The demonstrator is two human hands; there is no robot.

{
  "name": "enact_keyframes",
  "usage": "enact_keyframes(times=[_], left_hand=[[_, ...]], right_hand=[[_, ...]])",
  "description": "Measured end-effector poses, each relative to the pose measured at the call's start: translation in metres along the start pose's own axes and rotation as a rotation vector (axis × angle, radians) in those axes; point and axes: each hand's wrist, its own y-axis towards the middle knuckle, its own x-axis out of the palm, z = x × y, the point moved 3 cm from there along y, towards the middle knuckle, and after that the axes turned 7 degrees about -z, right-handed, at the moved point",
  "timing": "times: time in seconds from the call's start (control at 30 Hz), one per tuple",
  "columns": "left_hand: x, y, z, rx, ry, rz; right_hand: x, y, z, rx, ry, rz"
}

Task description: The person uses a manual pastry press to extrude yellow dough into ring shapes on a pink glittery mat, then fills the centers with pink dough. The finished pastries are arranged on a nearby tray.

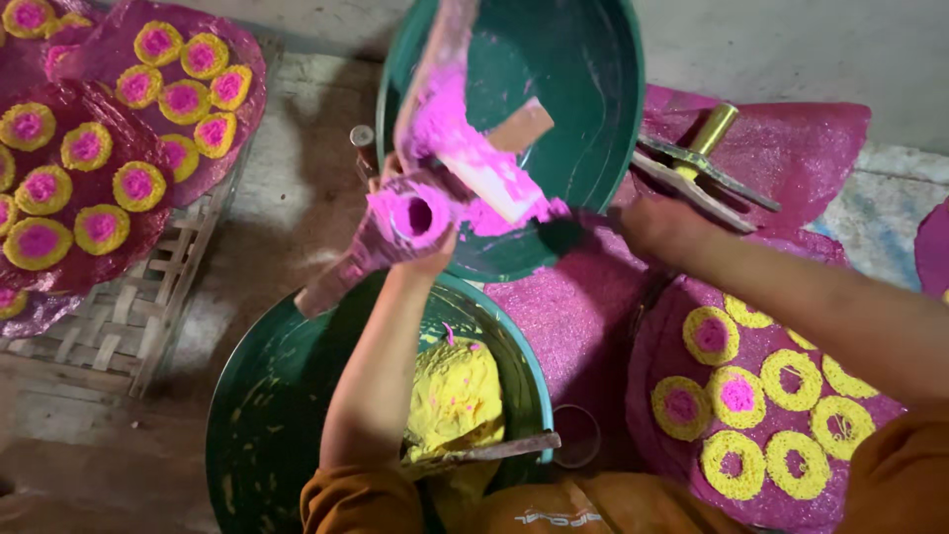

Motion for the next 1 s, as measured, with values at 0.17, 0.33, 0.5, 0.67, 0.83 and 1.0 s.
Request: enact_keyframes(times=[0.17,0.33,0.5,0.67,0.83,1.0], left_hand=[[-0.006,0.004,0.024,0.180,0.114,0.034],[-0.005,0.003,0.021,0.101,0.198,0.080],[-0.007,0.002,0.020,0.104,-0.032,0.179],[0.003,0.002,0.033,0.149,0.066,0.088],[0.012,-0.002,0.025,0.164,-0.127,0.113],[0.032,-0.012,-0.025,-0.028,-0.169,0.135]], right_hand=[[0.086,0.050,-0.057,0.016,0.344,-0.099],[0.086,0.069,-0.109,-0.202,1.005,0.299],[0.082,0.052,-0.030,-0.150,0.245,0.289],[0.094,0.067,-0.047,0.111,0.363,0.215],[0.091,0.070,-0.094,0.136,0.790,0.149],[0.060,0.055,-0.067,0.089,0.407,0.321]])
